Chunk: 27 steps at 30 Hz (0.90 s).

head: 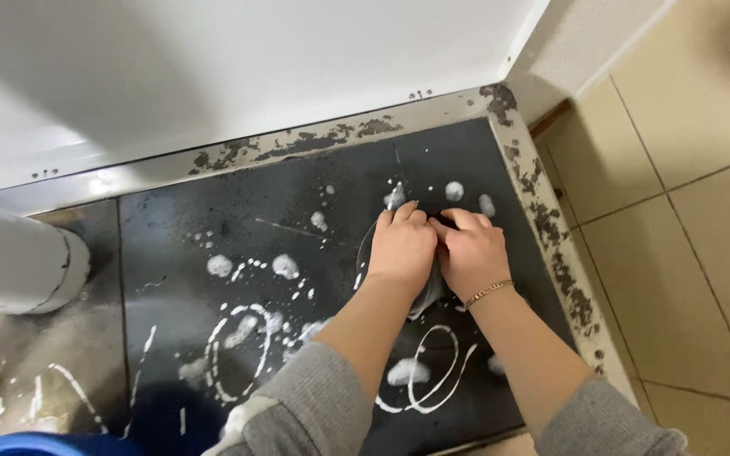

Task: The person scrubs a dark tiled floor with a soapy cloth in circular motions, spreading foam across the surface. A blue bucket and cleaning supplies are visible nearby.

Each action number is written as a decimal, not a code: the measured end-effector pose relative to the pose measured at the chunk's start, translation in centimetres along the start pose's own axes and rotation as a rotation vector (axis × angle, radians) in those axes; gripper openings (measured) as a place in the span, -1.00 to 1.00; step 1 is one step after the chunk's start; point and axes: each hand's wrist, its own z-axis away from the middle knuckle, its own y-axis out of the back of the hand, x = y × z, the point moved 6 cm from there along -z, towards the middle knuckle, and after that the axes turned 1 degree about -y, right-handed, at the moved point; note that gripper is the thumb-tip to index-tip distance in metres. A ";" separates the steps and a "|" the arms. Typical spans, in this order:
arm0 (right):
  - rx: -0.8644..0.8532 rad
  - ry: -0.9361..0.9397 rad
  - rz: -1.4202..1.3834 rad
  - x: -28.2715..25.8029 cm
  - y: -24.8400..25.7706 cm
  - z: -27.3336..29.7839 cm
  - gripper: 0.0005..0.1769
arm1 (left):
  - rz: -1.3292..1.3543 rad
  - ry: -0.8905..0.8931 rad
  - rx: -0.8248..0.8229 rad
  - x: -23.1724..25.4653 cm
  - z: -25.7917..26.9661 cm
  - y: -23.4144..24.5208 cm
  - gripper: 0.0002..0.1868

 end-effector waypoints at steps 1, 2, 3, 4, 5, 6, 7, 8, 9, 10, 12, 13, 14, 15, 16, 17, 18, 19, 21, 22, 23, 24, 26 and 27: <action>0.009 0.002 0.017 1.0 -0.4 -0.8 -0.57 | -0.007 -0.005 0.001 0.0 -1.3 -0.4 -0.61; 0.012 0.006 0.018 2.1 -0.9 -1.4 -0.57 | -0.008 -0.002 0.005 0.3 -2.4 -0.3 -0.61; 0.001 -0.005 0.027 3.4 -1.5 -2.3 -0.60 | 0.001 0.007 -0.019 0.4 -3.9 -0.4 -0.61; -0.009 -0.015 0.036 4.7 -2.1 -3.3 -0.63 | 0.009 0.017 -0.043 0.5 -5.3 -0.6 -0.61; -0.005 -0.011 0.039 5.2 -1.4 -4.6 -0.63 | 0.009 0.020 -0.037 0.4 -6.7 -1.4 -0.61; -0.049 -0.028 0.020 5.7 -1.1 -5.8 -0.69 | 0.014 0.037 -0.055 0.2 -8.1 -2.5 -0.60; -0.093 -0.045 0.000 6.2 -0.9 -7.0 -0.73 | 0.018 0.054 -0.073 -0.1 -9.4 -3.6 -0.60; -0.089 -0.039 0.002 6.5 -1.2 -8.3 -0.73 | 0.017 0.059 -0.068 -0.4 -10.6 -3.7 -0.60; -0.077 -0.072 -0.043 7.0 -1.4 -9.4 -0.72 | 0.014 0.095 -0.012 -0.9 -11.6 -3.5 -0.67; -0.064 -0.106 -0.089 7.4 -1.7 -10.5 -0.71 | 0.010 0.131 0.043 -1.4 -12.6 -3.2 -0.74; -0.067 -0.087 -0.129 7.9 -2.0 -12.6 -0.73 | 0.008 0.151 0.054 -2.5 -14.2 -3.0 -0.79; -0.069 -0.072 -0.173 7.8 -2.3 -13.4 -0.74 | 0.005 0.166 0.061 -3.1 -14.6 -2.8 -0.82; -0.072 -0.066 -0.175 8.1 -2.8 -13.7 -0.74 | 0.003 0.173 0.060 -3.1 -14.8 -2.4 -0.82; -0.073 -0.053 -0.198 8.3 -3.2 -13.8 -0.75 | -0.010 0.164 0.070 -2.9 -14.7 -1.9 -0.86; -0.074 -0.040 -0.221 8.4 -3.5 -13.8 -0.75 | -0.023 0.155 0.080 -2.7 -14.6 -1.3 -0.88; -0.078 -0.037 -0.221 8.6 -3.0 -13.0 -0.75 | -0.022 0.158 0.077 -2.1 -14.4 -1.2 -0.88; -0.083 0.003 -0.186 8.6 -2.3 -12.2 -0.82 | -0.015 0.140 0.086 -1.4 -14.1 -1.0 -0.87; -0.080 0.045 -0.156 8.4 -1.7 -11.9 -0.82 | -0.016 0.121 0.099 -1.0 -14.1 -0.5 -0.86; -0.117 0.045 -0.169 8.5 0.6 -10.9 -0.81 | 0.014 0.099 0.111 0.5 -13.5 0.9 -0.88; -0.157 0.040 -0.177 8.5 1.5 -10.3 -0.80 | 0.050 0.074 0.122 1.3 -13.1 1.6 -0.91; -0.156 0.043 -0.179 9.1 0.7 -10.7 -0.80 | 0.048 0.077 0.122 1.2 -13.6 1.5 -0.91; -0.144 0.047 -0.166 9.7 -0.2 -11.1 -0.80 | 0.060 0.074 0.078 1.2 -14.1 1.1 -0.91; -0.136 0.053 -0.156 10.4 -1.3 -12.2 -0.80 | 0.072 0.075 0.031 0.8 -15.1 0.5 -0.92; -0.117 0.066 -0.157 10.5 -1.5 -13.3 -0.78 | 0.073 0.102 0.013 0.3 -16.1 0.2 -0.92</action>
